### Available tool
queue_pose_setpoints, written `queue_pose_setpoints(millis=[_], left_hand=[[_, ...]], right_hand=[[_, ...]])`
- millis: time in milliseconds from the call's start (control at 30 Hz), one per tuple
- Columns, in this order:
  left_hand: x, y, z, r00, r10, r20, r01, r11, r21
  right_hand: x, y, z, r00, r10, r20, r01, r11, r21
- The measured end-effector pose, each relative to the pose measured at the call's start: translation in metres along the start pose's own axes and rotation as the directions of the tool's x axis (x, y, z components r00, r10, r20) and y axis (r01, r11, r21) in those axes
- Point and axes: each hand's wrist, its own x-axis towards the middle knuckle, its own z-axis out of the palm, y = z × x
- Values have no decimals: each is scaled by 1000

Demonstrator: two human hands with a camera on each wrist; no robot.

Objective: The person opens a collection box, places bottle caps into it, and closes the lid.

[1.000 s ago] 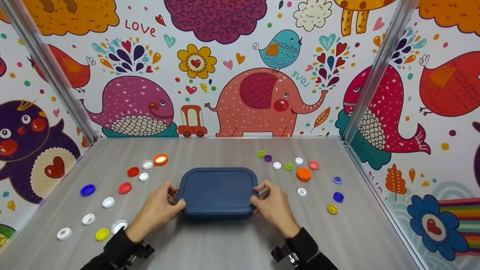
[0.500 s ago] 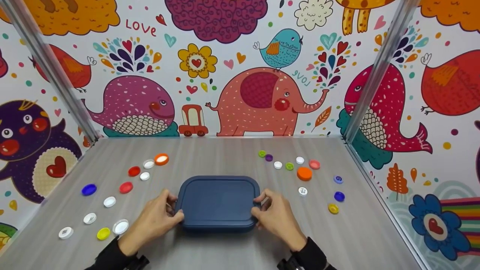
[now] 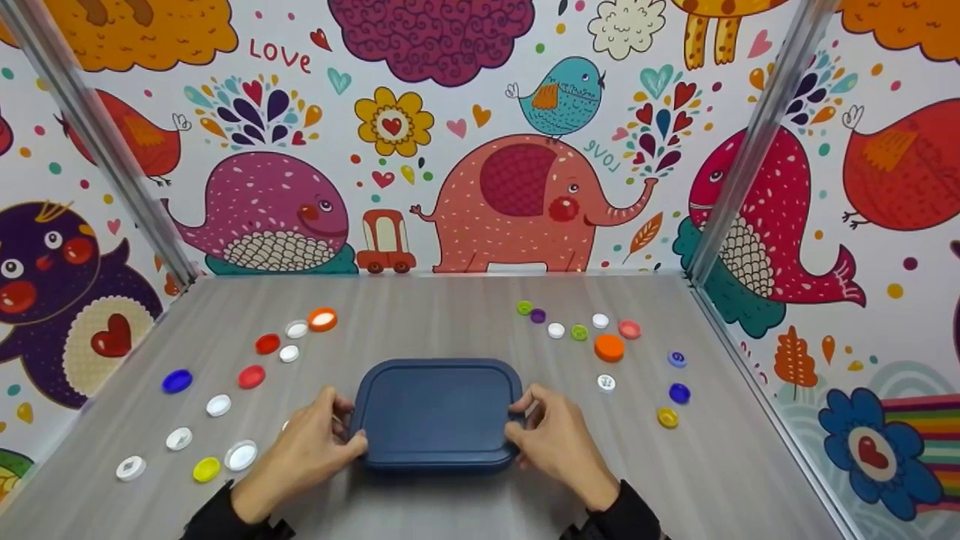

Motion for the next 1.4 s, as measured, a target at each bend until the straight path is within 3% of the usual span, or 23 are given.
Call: queue_pose_setpoints(millis=[300, 500, 700, 833, 900, 967, 1067, 1200, 1300, 1400], left_hand=[[2, -5, -1, 998, -23, 58, 25, 999, -36], [3, -13, -2, 991, -9, 137, 23, 995, -101], [3, -21, -3, 974, 46, 220, -15, 990, -142], [4, -23, -1, 963, 77, 258, -42, 990, -138], [4, -24, 1, 963, 92, 254, -58, 989, -138], [4, -24, 2, 966, 99, 240, -67, 988, -139], [4, -25, 4, 970, 127, 209, -98, 985, -142], [3, -25, 7, 970, 176, 165, -154, 979, -136], [2, -25, 8, 970, 182, 162, -163, 978, -128], [2, -24, 9, 969, 175, 176, -155, 980, -126]], right_hand=[[-2, -2, -3, 999, 16, 29, -16, 1000, -22], [-5, -8, -6, 999, -41, 33, 46, 984, -170], [-11, -21, 3, 995, -74, -61, 41, 906, -422], [-17, -31, 13, 974, -222, -37, 171, 836, -522], [-19, -36, 20, 947, -321, 19, 281, 798, -533], [-20, -42, 29, 902, -421, 89, 399, 741, -540], [-19, -50, 45, 810, -550, 205, 560, 622, -547], [-15, -62, 69, 703, -630, 330, 681, 464, -566], [-13, -70, 83, 661, -641, 389, 718, 391, -575], [-13, -76, 92, 645, -641, 416, 733, 365, -574]])
